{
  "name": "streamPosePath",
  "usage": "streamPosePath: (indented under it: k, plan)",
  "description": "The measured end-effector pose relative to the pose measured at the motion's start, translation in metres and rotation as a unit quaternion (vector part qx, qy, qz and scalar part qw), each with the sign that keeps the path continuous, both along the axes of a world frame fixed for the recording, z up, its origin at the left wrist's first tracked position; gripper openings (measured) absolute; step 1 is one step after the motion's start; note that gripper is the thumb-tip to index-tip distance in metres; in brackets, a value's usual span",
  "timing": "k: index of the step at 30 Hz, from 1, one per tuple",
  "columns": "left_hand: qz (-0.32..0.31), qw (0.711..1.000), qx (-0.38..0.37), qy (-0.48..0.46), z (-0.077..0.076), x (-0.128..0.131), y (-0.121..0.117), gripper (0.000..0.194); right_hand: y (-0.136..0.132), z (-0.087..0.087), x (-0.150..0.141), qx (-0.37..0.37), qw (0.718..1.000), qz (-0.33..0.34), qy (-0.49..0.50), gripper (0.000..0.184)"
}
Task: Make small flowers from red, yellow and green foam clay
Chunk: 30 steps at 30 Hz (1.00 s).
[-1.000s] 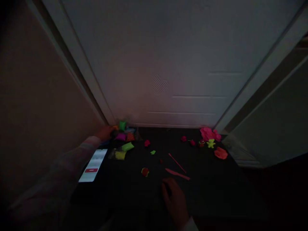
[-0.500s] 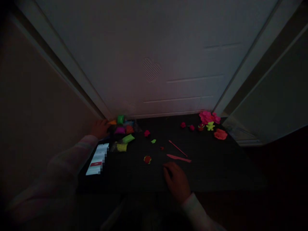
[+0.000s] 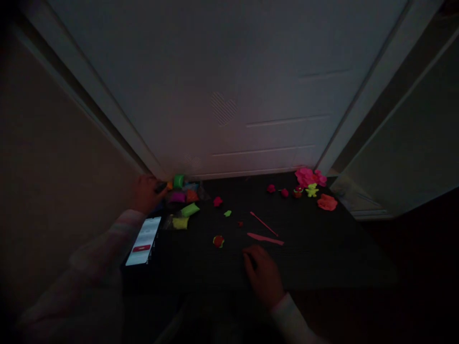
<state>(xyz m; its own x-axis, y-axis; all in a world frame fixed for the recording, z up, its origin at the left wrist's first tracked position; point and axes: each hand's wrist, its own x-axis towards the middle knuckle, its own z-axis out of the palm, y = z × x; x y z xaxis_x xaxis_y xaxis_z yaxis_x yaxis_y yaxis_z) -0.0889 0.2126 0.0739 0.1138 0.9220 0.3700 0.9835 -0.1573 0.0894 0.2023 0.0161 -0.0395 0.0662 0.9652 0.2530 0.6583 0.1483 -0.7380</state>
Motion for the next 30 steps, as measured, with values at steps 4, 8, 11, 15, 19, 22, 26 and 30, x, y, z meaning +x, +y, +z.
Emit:
streamPosePath:
  k: [4,8,11,15,19,22,26,30]
  plan:
    - [-0.029,0.992,-0.027,-0.123,0.012,0.033,-0.065,0.028,0.003,0.001,0.001,-0.009,1.0,0.011,0.009,0.018]
    - [-0.175,0.895,-0.159,-0.378,0.021,0.077,-0.136,0.018,-0.004,0.041,0.0,-0.005,0.999,0.031,0.035,0.018]
    - [-0.214,0.878,-0.219,-0.369,0.029,0.099,-0.166,0.012,-0.017,0.095,-0.002,0.07,0.994,0.079,0.019,0.016]
    - [-0.263,0.864,-0.262,-0.339,0.036,0.11,-0.18,0.01,-0.027,0.149,-0.01,0.146,0.979,0.136,-0.033,0.023]
    - [-0.281,0.846,-0.341,-0.298,0.04,0.109,-0.185,0.011,-0.02,0.163,-0.018,0.12,0.969,0.21,-0.053,0.016]
    - [-0.283,0.836,-0.399,-0.247,0.038,0.105,-0.186,0.01,-0.014,0.163,-0.019,0.039,0.963,0.264,-0.039,0.014]
    - [-0.333,0.792,-0.465,-0.215,0.02,0.1,-0.184,0.013,-0.01,0.147,-0.015,-0.119,0.934,0.335,-0.027,0.013]
    - [-0.378,0.724,-0.527,-0.235,-0.01,0.098,-0.179,0.018,-0.014,0.11,-0.013,-0.236,0.911,0.333,0.051,0.01]
